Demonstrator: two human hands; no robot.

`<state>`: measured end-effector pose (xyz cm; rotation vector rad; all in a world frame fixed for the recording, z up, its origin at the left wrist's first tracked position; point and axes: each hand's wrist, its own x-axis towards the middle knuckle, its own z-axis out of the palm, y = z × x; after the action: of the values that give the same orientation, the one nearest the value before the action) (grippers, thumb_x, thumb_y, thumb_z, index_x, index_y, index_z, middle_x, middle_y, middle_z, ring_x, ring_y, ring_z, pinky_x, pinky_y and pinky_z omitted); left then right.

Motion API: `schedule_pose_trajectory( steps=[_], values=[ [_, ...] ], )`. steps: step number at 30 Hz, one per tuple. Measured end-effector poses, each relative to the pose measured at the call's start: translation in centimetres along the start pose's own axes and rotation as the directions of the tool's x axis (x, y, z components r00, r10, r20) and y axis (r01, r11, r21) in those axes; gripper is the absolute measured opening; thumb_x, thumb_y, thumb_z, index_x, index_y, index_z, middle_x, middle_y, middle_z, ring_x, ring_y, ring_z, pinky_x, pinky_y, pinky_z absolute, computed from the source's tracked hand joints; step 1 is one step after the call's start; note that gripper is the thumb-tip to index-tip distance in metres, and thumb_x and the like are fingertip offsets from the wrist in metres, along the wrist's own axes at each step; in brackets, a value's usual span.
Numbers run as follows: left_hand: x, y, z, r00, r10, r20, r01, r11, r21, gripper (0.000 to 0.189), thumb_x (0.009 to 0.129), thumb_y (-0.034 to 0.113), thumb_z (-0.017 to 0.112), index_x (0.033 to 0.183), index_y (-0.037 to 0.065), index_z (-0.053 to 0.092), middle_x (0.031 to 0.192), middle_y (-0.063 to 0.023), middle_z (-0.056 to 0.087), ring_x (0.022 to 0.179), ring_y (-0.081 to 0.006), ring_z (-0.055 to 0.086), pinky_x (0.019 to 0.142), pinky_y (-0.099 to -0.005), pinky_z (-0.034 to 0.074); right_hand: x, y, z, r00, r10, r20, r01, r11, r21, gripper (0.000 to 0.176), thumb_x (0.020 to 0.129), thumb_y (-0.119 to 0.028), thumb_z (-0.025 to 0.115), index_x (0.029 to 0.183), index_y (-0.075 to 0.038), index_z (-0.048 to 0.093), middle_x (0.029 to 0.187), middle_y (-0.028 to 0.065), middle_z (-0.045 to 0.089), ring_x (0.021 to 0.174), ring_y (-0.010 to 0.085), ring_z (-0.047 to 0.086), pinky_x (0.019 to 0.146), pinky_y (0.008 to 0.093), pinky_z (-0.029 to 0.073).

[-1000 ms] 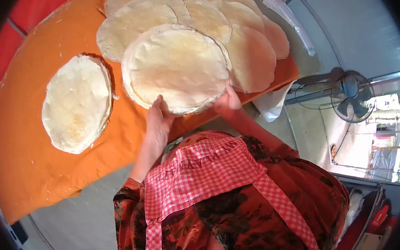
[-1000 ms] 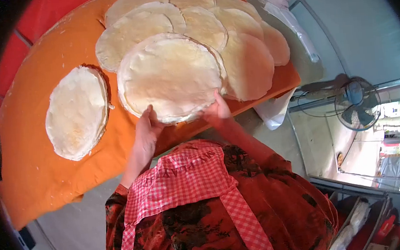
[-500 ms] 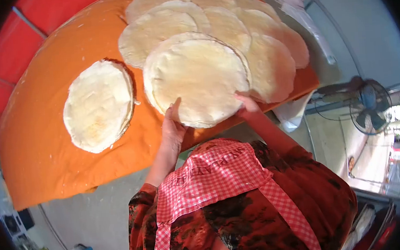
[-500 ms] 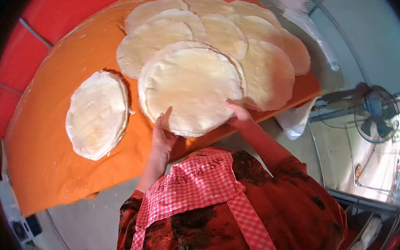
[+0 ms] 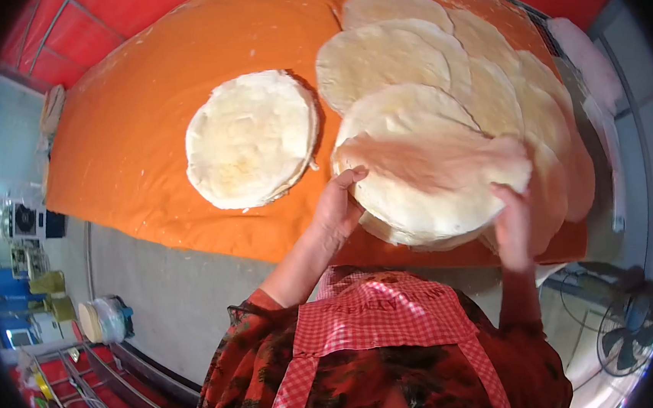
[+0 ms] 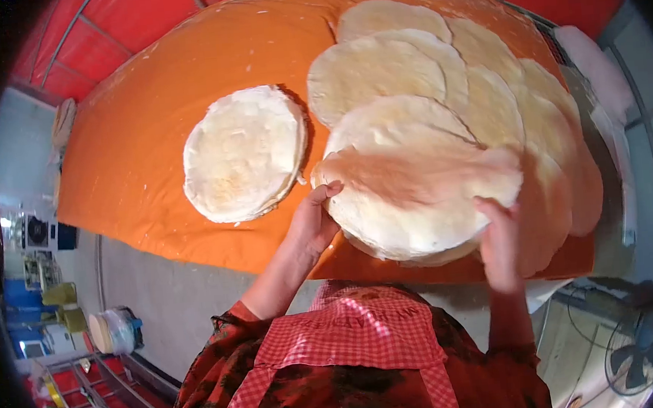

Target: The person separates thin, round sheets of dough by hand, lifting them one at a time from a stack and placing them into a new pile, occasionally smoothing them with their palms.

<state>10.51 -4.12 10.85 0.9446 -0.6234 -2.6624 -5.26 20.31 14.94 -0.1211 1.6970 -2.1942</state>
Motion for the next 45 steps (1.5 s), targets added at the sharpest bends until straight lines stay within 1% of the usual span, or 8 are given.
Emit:
schedule_pose_trajectory(
  steps=[8,15,20,24,26,29,35,45],
  values=[
    [-5.1,14.5,-3.1,0.948,0.316,0.031,-0.317,0.945,0.084,0.033,0.087,0.012,0.054,0.117,-0.001,0.052,0.115,-0.0134,0.06,0.109,-0.0264,0.057,0.1,-0.043,0.042,5.8,-4.6,16.1,0.88,-0.028,0.474,0.025,1.0,0.012,0.052,0.079,0.003,0.06,0.129,0.003,0.045,0.121,0.0134,0.057,0.114,0.024,0.055,0.098,0.0366,0.043],
    [-10.9,29.2,-6.6,0.751,0.657,0.063,-0.656,0.734,0.173,0.028,0.09,0.01,0.052,0.114,-0.004,0.052,0.116,-0.0164,0.06,0.107,-0.0266,0.059,0.097,-0.0413,0.047,6.8,-3.8,33.0,0.797,-0.117,0.593,0.082,0.993,0.087,0.047,0.079,-0.001,0.065,0.123,0.004,0.049,0.119,0.0133,0.059,0.106,0.0238,0.06,0.093,0.036,0.048],
    [-8.3,28.3,-16.5,0.803,0.595,0.04,-0.587,0.776,0.232,0.041,0.086,0.01,0.053,0.123,-0.004,0.046,0.117,-0.0131,0.06,0.103,-0.0247,0.061,0.09,-0.04,0.05,5.7,9.2,35.4,0.805,0.021,0.593,-0.132,0.981,0.144,0.053,0.079,0.004,0.06,0.129,0.003,0.045,0.121,0.016,0.057,0.11,0.0299,0.058,0.091,0.0459,0.051],
    [0.3,24.0,-32.1,0.953,0.254,-0.164,-0.158,0.88,0.447,0.024,0.087,0.012,0.057,0.109,0.003,0.053,0.089,-0.0105,0.063,0.073,-0.0185,0.062,0.059,-0.0338,0.053,5.4,21.8,33.7,0.835,0.436,0.335,-0.346,0.89,-0.296,0.054,0.079,0.003,0.06,0.13,-0.003,0.045,0.121,0.015,0.057,0.107,0.0321,0.059,0.08,0.0479,0.054],
    [-0.9,22.1,-30.6,0.872,0.384,-0.305,-0.259,0.889,0.379,0.02,0.088,0.011,0.057,0.105,0.001,0.054,0.086,-0.0091,0.062,0.067,-0.0203,0.061,0.051,-0.0324,0.05,5.8,24.1,33.2,0.848,0.45,0.281,-0.37,0.881,-0.294,0.054,0.079,0.003,0.061,0.13,-0.005,0.047,0.121,0.014,0.058,0.105,0.0316,0.06,0.078,0.046,0.055],
    [-0.2,22.2,-31.3,0.892,0.402,-0.208,-0.349,0.904,0.248,0.017,0.087,0.009,0.059,0.103,0.001,0.055,0.085,-0.0087,0.062,0.064,-0.02,0.06,0.046,-0.0308,0.048,5.8,24.0,33.4,0.854,0.46,0.242,-0.365,0.862,-0.351,0.052,0.078,0.001,0.062,0.128,-0.006,0.048,0.12,0.0132,0.059,0.104,0.0311,0.06,0.076,0.0455,0.055],
    [-1.5,24.3,-30.0,0.898,0.375,-0.23,-0.319,0.915,0.248,0.016,0.086,0.006,0.059,0.101,0.002,0.056,0.083,-0.009,0.064,0.065,-0.0185,0.062,0.048,-0.0308,0.051,3.0,17.4,36.6,0.906,0.284,0.314,-0.195,0.938,-0.286,0.041,0.078,0.001,0.059,0.119,-0.003,0.055,0.111,0.0096,0.063,0.1,0.0236,0.061,0.076,0.0409,0.052],
    [-2.5,21.4,-30.4,0.898,0.35,-0.265,-0.259,0.909,0.326,0.017,0.085,0.01,0.061,0.1,0.0,0.059,0.081,-0.0098,0.066,0.059,-0.0176,0.063,0.046,-0.0264,0.052,5.2,25.1,31.1,0.893,0.402,0.202,-0.296,0.863,-0.409,0.041,0.076,-0.005,0.064,0.116,-0.005,0.055,0.108,0.0097,0.062,0.082,0.0221,0.062,0.066,0.0372,0.049]
  ],
)
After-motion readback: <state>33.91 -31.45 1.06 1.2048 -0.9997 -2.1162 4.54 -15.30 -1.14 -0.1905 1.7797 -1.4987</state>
